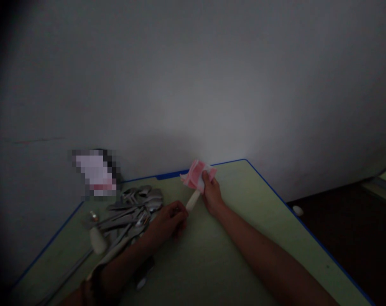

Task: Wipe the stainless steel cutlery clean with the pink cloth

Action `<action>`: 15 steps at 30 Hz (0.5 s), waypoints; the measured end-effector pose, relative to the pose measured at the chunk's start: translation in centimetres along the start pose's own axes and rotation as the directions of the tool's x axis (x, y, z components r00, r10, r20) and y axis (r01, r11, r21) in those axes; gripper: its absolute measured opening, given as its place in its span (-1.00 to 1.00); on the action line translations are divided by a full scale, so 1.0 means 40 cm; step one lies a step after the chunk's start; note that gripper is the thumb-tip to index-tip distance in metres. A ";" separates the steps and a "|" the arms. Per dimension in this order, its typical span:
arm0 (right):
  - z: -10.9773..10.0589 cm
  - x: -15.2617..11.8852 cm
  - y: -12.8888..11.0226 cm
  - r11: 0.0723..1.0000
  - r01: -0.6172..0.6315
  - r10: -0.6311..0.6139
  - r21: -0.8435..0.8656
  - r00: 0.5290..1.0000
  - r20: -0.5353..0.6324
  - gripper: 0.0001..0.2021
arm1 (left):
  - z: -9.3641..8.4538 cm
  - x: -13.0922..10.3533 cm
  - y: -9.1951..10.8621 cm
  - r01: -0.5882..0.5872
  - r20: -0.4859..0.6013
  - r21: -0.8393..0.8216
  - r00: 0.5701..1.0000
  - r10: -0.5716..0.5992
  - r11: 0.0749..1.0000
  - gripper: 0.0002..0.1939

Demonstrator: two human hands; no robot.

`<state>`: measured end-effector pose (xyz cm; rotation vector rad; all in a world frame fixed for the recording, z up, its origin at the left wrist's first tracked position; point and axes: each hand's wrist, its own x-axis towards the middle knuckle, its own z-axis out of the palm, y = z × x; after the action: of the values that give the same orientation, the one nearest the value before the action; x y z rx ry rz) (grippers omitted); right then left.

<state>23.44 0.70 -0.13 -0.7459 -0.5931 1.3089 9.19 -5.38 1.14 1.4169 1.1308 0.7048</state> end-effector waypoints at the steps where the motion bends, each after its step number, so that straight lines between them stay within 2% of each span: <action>1: 0.002 -0.002 -0.003 1.000 -0.008 0.008 0.004 1.000 0.003 -0.62 | 0.000 -0.001 0.002 -0.003 0.011 0.002 1.000 0.003 1.000 -0.94; 8: 0.003 -0.002 -0.009 0.997 -0.069 0.069 0.034 0.998 0.000 -0.64 | 0.003 -0.007 0.004 -0.017 0.082 0.014 0.997 0.016 1.000 -0.88; 15: 0.000 0.000 -0.006 0.997 -0.073 0.072 0.031 0.997 0.008 -0.63 | 0.002 -0.007 -0.006 -0.046 0.117 0.048 0.992 0.041 0.998 -0.76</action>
<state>23.59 0.70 0.06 -0.7437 -0.5541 1.3850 9.12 -5.71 0.94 1.5097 1.0358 0.6199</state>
